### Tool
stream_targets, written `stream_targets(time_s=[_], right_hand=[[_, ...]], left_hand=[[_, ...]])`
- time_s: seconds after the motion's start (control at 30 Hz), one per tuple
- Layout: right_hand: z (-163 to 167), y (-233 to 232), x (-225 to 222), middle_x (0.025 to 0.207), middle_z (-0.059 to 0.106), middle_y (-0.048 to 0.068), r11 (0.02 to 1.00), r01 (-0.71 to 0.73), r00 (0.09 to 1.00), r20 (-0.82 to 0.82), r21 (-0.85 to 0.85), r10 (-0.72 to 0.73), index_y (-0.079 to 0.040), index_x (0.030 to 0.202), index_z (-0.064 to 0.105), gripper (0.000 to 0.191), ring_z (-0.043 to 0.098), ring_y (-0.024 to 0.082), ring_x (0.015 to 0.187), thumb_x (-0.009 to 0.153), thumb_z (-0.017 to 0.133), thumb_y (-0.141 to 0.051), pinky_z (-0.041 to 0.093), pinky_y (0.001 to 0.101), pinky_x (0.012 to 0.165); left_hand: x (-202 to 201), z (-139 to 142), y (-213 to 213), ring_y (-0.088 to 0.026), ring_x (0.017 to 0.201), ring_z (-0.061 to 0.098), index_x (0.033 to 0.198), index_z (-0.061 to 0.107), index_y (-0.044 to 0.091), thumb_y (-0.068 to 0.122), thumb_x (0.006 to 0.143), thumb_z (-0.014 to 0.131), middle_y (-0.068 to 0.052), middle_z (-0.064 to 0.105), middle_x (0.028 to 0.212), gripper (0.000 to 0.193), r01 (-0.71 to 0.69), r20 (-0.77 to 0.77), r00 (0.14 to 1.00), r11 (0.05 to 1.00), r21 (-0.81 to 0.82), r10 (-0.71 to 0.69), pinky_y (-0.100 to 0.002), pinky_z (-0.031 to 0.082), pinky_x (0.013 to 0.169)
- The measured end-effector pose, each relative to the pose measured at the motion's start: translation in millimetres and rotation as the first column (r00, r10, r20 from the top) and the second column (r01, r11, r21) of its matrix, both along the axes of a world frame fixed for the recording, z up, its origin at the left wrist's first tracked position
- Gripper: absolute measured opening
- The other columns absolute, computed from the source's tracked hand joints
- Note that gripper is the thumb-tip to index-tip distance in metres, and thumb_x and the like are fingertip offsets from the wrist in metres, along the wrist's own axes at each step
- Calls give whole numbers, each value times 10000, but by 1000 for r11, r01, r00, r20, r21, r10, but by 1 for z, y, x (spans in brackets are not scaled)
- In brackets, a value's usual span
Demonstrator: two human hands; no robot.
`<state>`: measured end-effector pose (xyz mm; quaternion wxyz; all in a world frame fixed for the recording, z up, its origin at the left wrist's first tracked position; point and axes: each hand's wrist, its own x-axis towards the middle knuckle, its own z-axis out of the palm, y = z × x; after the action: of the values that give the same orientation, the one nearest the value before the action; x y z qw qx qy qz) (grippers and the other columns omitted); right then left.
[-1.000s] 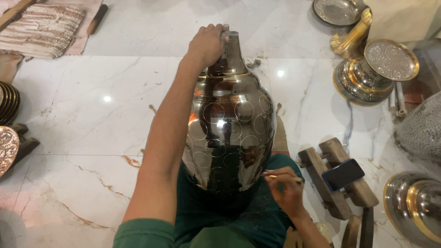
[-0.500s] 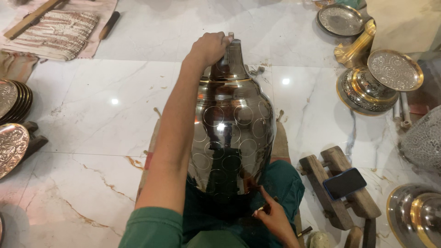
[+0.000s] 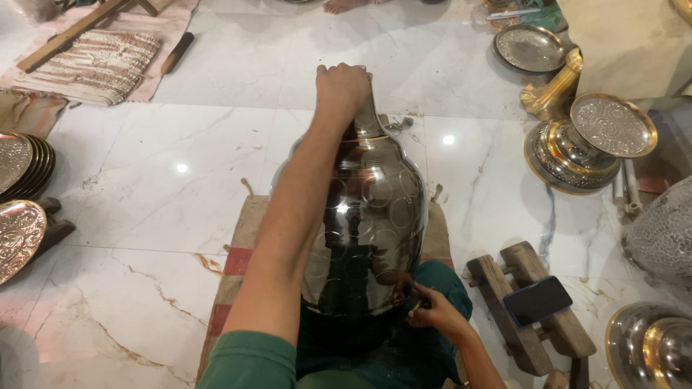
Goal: The person sits on the floor and uses a small chisel to engrave circular patterns onto a large metal vase. They then use a wooden mallet to tap the chisel and deepen the engraved lines.
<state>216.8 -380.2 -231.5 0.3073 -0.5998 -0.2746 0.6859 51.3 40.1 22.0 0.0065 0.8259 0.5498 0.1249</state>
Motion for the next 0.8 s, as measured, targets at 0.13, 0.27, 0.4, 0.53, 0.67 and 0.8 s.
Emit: stream_targets(time_s=[0.13, 0.27, 0.4, 0.53, 0.67, 0.8], right_hand=[[-17, 5, 3, 1089, 713, 125, 1000, -1, 996, 84, 11, 0, -68, 1552, 420, 770, 739, 234, 914, 837, 703, -12, 641, 368, 811], [-24, 2, 4, 1005, 756, 144, 987, 88, 909, 395, 136, -136, -21, 1356, 588, 474, 755, 228, 908, 892, 682, -30, 628, 368, 811], [7, 4, 3, 985, 713, 146, 792, 341, 825, 242, 507, -510, 42, 1084, 631, 167, 718, 204, 906, 927, 675, 6, 616, 347, 818], [80, 18, -14, 998, 723, 97, 645, 245, 737, 294, 723, -609, -14, 1060, 634, 126, 712, 161, 884, 949, 694, -11, 583, 303, 796], [160, 51, -45, 1037, 670, 91, 430, -121, 709, 381, 895, -593, -24, 1042, 662, 123, 705, 162, 896, 949, 740, 0, 613, 267, 760], [211, 100, -66, 995, 703, 73, 313, -411, 624, 514, 856, -588, -34, 1008, 685, 159, 756, 168, 863, 896, 786, 15, 614, 260, 670]], left_hand=[[7, -4, -2, -315, 906, 720, 1022, 769, 150, 396, 1025, 489, -109, 761, 947, 373, 2, 0, 1000, 999, 37, -2, -493, 444, 962], [-16, -2, -5, -342, 984, 699, 1158, 719, 89, 428, 1071, 497, -148, 746, 1035, 414, 112, 53, 992, 993, -31, -110, -481, 509, 934], [-50, 0, -13, -331, 1081, 642, 1220, 686, 101, 359, 1017, 525, -113, 710, 1167, 366, 255, 369, 892, 965, 67, -261, -469, 519, 932], [-53, 0, -17, -331, 1102, 624, 1260, 665, 138, 352, 1029, 505, -93, 693, 1174, 353, 245, 301, 926, 969, -15, -229, -478, 514, 952], [-44, -2, -15, -327, 1110, 618, 1246, 661, 134, 342, 1034, 502, -90, 684, 1172, 337, 242, 273, 935, 970, -23, -227, -482, 515, 941], [-43, -9, -12, -326, 1103, 613, 1257, 647, 123, 343, 1032, 517, -93, 680, 1185, 341, 240, 299, 927, 971, -6, -227, -478, 515, 931]])
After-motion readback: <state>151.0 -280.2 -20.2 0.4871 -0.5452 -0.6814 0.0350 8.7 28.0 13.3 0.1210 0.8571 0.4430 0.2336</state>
